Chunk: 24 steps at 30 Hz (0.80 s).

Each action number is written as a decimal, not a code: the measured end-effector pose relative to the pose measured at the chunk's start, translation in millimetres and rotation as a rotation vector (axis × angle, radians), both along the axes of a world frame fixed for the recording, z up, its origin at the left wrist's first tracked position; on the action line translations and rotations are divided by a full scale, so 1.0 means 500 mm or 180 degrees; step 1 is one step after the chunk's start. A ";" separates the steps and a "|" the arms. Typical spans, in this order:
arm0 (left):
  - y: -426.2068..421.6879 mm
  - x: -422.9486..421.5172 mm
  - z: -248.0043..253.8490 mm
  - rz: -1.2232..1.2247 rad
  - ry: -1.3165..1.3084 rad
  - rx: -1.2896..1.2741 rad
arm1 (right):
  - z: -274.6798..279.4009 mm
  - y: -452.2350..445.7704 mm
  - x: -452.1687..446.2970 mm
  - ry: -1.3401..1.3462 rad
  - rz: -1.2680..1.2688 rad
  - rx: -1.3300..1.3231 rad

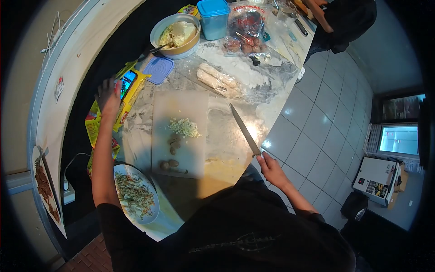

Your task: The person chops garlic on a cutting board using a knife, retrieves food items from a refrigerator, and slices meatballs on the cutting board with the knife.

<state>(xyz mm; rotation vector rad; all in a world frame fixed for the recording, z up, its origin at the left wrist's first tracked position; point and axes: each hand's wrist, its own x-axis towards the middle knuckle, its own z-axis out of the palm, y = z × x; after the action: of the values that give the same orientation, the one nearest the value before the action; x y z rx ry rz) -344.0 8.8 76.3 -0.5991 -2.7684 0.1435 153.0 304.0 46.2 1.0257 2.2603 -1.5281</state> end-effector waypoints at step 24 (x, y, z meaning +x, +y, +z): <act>0.052 0.762 -0.080 0.0609 -0.0710 0.2075 | 0.080 -0.040 -0.071 0.0196 0.1324 0.0376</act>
<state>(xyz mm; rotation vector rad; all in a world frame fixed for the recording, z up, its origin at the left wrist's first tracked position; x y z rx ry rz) 37.0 34.8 36.2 -0.1840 -2.8271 -0.7970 117.7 284.0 86.3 0.4905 2.4336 -1.2777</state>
